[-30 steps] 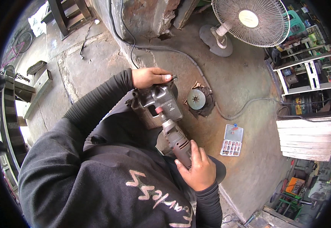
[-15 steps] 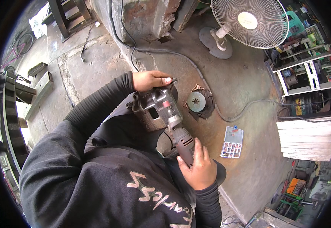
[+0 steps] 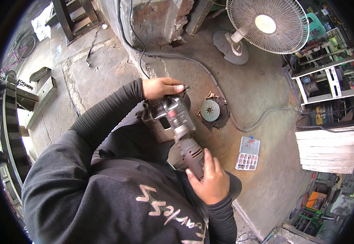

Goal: The person selects a grinding bit from a case, installs it into a rotary tool, and then uses the tool to grind the surface of a metal part. The person holds the part with one hand and operates the tool with the other.

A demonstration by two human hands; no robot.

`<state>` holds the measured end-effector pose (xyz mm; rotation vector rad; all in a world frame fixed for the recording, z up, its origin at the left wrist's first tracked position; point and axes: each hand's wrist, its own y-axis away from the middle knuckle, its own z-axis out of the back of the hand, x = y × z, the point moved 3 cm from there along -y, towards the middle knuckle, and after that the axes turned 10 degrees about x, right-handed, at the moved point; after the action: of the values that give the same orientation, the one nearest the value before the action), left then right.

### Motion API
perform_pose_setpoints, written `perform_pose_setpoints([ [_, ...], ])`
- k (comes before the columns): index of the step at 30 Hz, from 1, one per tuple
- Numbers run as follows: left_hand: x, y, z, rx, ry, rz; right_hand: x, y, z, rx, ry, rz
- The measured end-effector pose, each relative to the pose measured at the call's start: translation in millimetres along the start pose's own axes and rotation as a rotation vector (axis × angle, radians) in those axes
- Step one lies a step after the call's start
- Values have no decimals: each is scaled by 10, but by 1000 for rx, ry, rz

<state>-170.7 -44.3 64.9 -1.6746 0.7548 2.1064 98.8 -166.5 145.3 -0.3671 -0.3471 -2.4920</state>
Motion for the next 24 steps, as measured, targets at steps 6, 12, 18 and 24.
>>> perform_pose_setpoints([
  [6,-7,4,-7,13,36,5,22,-10,-15,50,4,3],
  [12,9,-6,-11,4,43,0,21,-11,3,-45,10,2],
  [18,18,-12,0,13,34,21,23,-10,-45,98,-4,8],
  [24,39,7,-87,10,42,0,26,72,4,-34,47,3],
])
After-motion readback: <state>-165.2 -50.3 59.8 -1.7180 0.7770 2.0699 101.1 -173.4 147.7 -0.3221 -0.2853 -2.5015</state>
